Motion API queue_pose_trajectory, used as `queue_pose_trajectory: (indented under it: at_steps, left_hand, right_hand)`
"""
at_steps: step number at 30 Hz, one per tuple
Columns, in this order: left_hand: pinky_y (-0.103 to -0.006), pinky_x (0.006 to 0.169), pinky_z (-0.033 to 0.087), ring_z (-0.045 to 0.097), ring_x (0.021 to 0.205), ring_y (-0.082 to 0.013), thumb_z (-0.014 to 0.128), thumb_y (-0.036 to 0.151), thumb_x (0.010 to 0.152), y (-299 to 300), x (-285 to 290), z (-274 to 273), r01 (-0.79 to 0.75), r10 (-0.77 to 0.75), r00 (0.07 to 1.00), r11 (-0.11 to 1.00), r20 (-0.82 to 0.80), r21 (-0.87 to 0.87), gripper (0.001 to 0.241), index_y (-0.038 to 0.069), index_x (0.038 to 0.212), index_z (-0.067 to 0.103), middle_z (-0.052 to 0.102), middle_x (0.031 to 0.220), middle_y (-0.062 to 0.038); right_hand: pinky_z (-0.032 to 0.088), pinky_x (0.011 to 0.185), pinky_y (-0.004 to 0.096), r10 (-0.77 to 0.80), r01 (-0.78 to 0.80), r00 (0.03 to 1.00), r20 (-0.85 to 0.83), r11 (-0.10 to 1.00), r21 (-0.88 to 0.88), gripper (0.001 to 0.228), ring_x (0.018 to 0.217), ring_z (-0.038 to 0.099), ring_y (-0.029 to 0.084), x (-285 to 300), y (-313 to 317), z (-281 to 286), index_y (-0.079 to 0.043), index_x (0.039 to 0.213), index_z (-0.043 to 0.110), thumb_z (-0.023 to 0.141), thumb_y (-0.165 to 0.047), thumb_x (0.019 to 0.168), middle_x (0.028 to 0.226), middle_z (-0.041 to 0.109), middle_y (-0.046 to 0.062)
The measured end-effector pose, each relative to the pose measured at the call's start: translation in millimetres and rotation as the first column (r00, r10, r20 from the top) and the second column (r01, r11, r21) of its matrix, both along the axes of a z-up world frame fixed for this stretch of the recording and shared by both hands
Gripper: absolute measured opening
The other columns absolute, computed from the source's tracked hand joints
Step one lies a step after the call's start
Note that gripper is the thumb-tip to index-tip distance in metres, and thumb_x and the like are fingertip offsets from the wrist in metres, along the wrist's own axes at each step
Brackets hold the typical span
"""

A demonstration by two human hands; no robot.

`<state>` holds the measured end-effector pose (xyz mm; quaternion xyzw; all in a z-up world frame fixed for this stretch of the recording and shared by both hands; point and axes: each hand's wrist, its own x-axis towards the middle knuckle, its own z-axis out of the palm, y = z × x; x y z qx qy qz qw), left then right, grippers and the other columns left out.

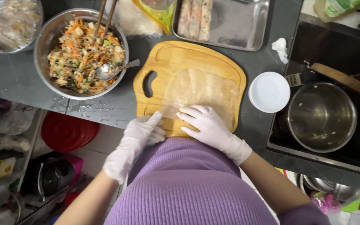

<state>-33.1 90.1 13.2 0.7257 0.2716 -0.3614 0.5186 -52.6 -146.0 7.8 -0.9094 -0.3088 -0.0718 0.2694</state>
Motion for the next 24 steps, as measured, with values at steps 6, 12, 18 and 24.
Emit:
queue_pose_trajectory:
  at_steps: [6,12,18,24]
  left_hand:
    - [-0.0258,0.039,0.055,0.068,0.045,-0.0162,0.071,0.031,0.093,-24.4,12.7,-46.5,-0.012,0.001,0.972,0.999,0.237,0.045,0.027,0.007,0.104,0.069,0.072,0.063,-0.011]
    - [-0.0476,0.092,0.057,0.067,0.109,-0.0413,0.067,0.003,0.091,-26.1,1.4,-27.1,0.447,-0.45,0.381,0.854,0.808,0.265,0.006,0.007,0.089,0.062,0.07,0.12,-0.019]
    - [-0.0527,0.096,0.056,0.064,0.117,-0.0466,0.066,0.005,0.095,-16.8,-2.8,-15.9,0.496,-0.43,0.275,0.829,0.86,0.257,0.026,0.004,0.12,0.071,0.067,0.13,-0.025]
    - [-0.0476,0.1,0.054,0.064,0.121,-0.0428,0.064,0.007,0.096,-14.4,-5.0,-32.8,0.461,-0.429,0.277,0.845,0.86,0.273,0.024,0.007,0.118,0.073,0.066,0.134,-0.022]
  right_hand:
    - [0.054,0.092,0.039,0.059,-0.062,0.996,0.06,0.997,0.048,0.031,0.113,0.063,0.028,9.1,3.7,-18.6,-0.009,0.117,0.073,0.071,-0.028,0.094,0.121,0.071,0.007]
    - [0.055,0.09,0.037,0.051,-0.058,0.994,0.101,0.996,0.063,0.026,0.11,0.064,0.026,10.5,2.1,-36.3,-0.011,0.112,0.073,0.071,-0.029,0.093,0.116,0.07,0.005]
    - [0.053,0.094,0.036,0.019,-0.027,0.999,0.043,0.98,0.196,0.02,0.108,0.067,0.026,13.2,0.7,-35.6,-0.011,0.111,0.075,0.069,-0.021,0.095,0.116,0.072,0.006]
    - [0.046,0.1,0.04,-0.173,0.177,0.984,-0.037,0.974,0.139,0.021,0.113,0.065,0.026,48.4,-3.6,-28.4,-0.014,0.116,0.074,0.058,-0.015,0.101,0.119,0.069,0.005]
